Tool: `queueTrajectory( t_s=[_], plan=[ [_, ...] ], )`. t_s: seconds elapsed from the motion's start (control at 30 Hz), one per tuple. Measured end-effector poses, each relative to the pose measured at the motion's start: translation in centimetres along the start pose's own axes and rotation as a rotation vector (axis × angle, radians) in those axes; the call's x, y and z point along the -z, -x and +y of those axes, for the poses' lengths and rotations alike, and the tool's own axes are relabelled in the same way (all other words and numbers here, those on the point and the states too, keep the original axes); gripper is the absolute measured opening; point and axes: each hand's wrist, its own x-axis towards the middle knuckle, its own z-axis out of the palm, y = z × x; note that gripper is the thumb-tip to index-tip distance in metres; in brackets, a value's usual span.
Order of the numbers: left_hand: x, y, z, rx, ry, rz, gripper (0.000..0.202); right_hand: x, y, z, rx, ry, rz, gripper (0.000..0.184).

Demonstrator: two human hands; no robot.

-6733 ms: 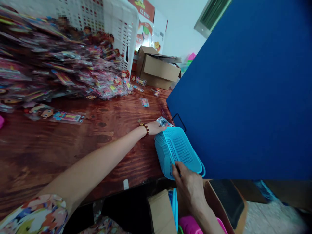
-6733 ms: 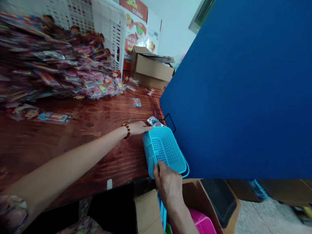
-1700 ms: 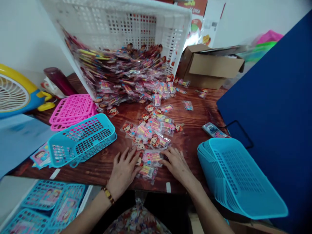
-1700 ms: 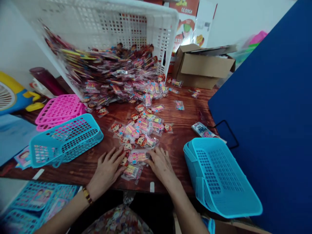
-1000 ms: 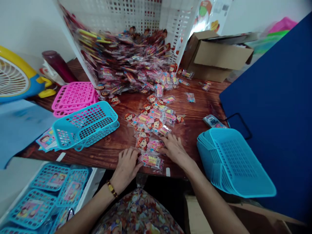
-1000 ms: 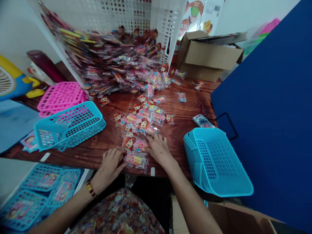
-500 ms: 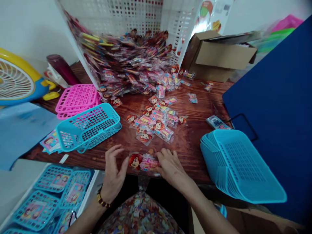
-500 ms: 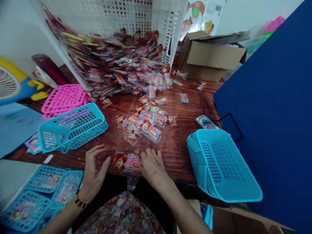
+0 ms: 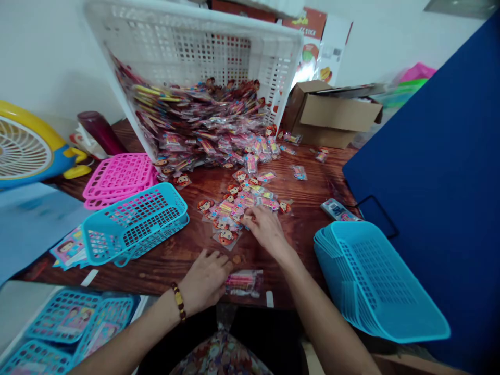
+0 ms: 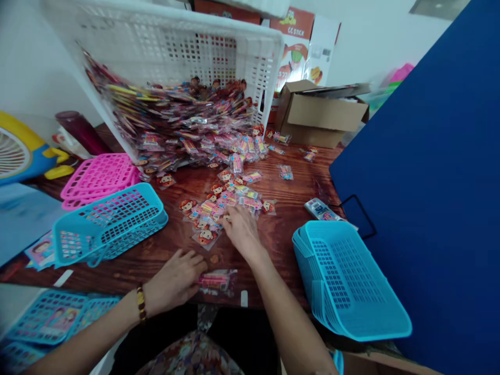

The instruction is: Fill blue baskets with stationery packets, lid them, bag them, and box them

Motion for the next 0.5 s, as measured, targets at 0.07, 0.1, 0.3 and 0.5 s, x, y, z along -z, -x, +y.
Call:
queueTrajectory(
  t_s=[0.07, 0.1, 0.3, 0.5],
  plan=[
    [-0.5, 0.5, 0.0, 0.017, 0.018, 0.004, 0.033, -0.2, -3.0, -0.2, -0.051, 0.166, 0.073, 0.031],
    [-0.7, 0.7, 0.0, 0.029, 0.03, 0.015, 0.032, -0.5, -4.0, -0.3, -0.061, 0.232, 0.059, 0.034],
    [-0.4, 1.8, -1.1, 0.152, 0.324, -0.004, 0.018, -1.7, -2.5, 0.7, -0.042, 0.26, 0.047, 0.02],
    [0.0, 1.1, -2.3, 0.347, 0.837, 0.098, 0.011, -1.8, -1.6, 1.5, -0.06, 0.224, 0.152, 0.03]
  ],
)
